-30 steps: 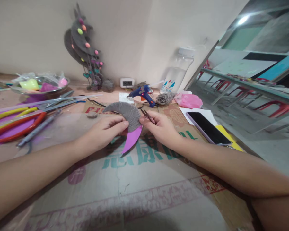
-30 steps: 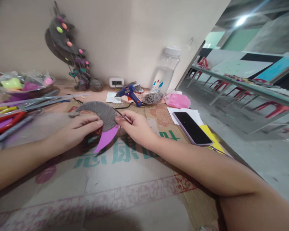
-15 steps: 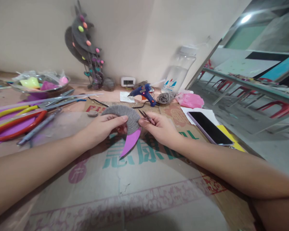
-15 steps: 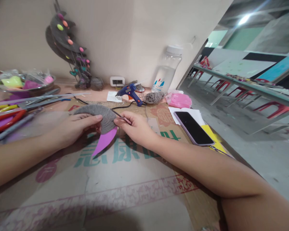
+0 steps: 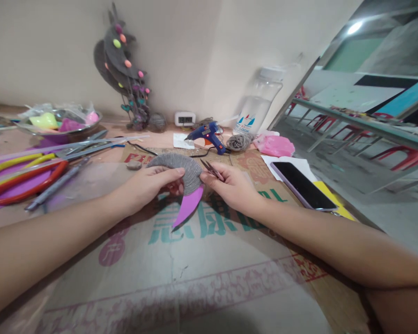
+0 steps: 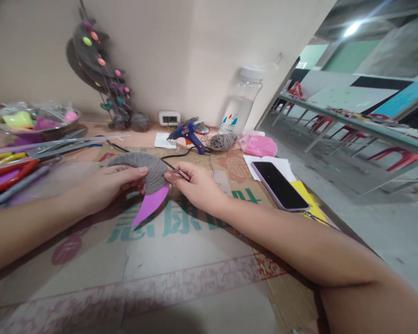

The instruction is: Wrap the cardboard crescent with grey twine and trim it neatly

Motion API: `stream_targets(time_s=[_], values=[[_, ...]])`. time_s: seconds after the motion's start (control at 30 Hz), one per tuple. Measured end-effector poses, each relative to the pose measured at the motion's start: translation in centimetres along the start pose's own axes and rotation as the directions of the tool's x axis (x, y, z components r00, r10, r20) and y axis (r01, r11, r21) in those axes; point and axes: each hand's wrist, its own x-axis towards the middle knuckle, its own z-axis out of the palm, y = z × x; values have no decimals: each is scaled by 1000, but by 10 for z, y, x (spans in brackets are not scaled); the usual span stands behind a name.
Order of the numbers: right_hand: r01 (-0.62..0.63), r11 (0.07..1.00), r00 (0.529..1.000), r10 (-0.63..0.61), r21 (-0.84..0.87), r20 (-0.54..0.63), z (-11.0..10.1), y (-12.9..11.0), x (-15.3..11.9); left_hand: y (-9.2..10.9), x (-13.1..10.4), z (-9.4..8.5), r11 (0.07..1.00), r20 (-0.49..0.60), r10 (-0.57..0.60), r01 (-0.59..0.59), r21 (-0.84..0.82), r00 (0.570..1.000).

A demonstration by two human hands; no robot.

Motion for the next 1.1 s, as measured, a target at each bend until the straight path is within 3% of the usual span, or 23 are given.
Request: stream_targets(time_s=[0.1,0.2,0.27,0.43,0.57,1.1], values=[[86,996,994,-84,35,-72,-2,2,1,1,-1,4,1000,-57,17,-17,10,998],[191,979,970,-200,-76,-139,-11,3,-1,3,-3,6,998,-131,28,-20,63,991],[250,938,954,-282,-242,-108,-18,3,-5,5,-4,7,991,-161,42,-20,134,986],[419,716,892,-438,-559,109,-21,4,-11,9,-7,6,930,-162,112,-46,363,980],[459,626,870,-462,-631,175,-15,6,-12,11,-8,5,896,-144,133,-57,440,981],[491,509,844,-479,-708,241,-16,8,-10,9,-10,5,861,-133,154,-67,504,979]])
